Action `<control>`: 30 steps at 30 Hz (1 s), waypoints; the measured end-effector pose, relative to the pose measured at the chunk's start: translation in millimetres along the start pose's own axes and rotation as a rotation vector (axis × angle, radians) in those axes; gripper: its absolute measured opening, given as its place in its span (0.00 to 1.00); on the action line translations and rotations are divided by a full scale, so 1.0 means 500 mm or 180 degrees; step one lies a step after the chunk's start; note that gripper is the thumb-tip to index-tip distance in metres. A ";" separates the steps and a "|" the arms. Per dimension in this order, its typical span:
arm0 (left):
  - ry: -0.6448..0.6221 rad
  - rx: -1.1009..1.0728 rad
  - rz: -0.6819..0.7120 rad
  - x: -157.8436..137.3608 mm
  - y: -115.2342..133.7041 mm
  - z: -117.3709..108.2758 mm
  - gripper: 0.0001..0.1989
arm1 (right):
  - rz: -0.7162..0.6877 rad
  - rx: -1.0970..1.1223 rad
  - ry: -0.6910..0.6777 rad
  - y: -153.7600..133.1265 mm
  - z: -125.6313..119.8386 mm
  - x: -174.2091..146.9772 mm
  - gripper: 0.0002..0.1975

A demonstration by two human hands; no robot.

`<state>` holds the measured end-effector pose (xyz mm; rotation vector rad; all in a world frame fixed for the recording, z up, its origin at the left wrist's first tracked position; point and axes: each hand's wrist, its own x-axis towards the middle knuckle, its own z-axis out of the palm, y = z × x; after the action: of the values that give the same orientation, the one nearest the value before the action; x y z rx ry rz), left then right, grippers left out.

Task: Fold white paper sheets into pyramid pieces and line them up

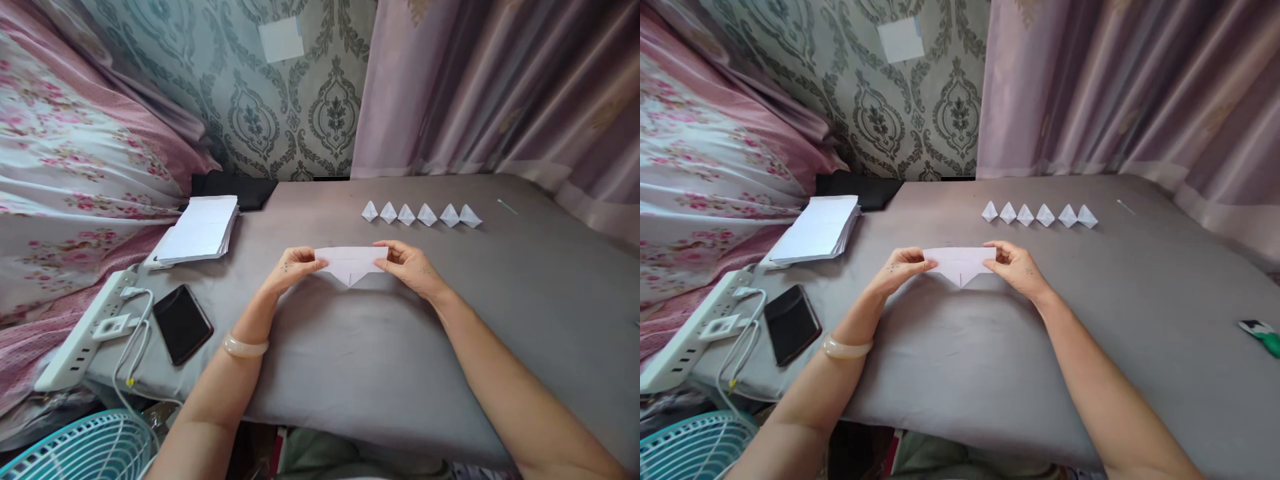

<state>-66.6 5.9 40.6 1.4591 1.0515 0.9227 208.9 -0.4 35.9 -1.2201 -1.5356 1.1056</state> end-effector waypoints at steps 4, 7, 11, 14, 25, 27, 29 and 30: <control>0.0282 0.1020 0.0848 -0.006 0.012 0.003 0.11 | -0.0317 -0.0940 -0.0149 -0.028 -0.015 -0.012 0.12; 0.0542 0.1984 0.1669 -0.012 0.020 0.009 0.08 | -0.1065 -0.1545 -0.0228 -0.037 -0.021 -0.019 0.07; 0.0586 0.3293 0.2029 -0.014 0.013 0.017 0.11 | -0.1736 -0.2845 0.0094 -0.026 -0.013 -0.022 0.13; 0.0357 0.3869 0.1984 -0.008 -0.004 0.023 0.13 | -0.1898 -0.3412 0.0050 -0.006 -0.001 -0.021 0.17; -0.0442 0.3680 0.1399 -0.004 -0.041 0.029 0.16 | -0.1137 -0.3298 -0.0502 0.025 0.010 -0.030 0.12; -0.0313 0.3331 0.1168 -0.002 -0.046 0.026 0.15 | -0.0836 -0.2939 -0.0453 0.028 0.006 -0.026 0.12; -0.0076 0.2982 0.0859 0.002 -0.051 0.024 0.12 | -0.0474 -0.2607 -0.0324 0.033 0.002 -0.019 0.12; 0.0064 0.2816 0.0683 0.005 -0.053 0.024 0.11 | -0.0291 -0.2469 -0.0250 0.035 0.001 -0.016 0.12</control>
<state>-57.8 5.8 12.9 2.3226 1.4274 0.6245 213.2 -5.9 18.3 -1.5864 -2.1545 0.4908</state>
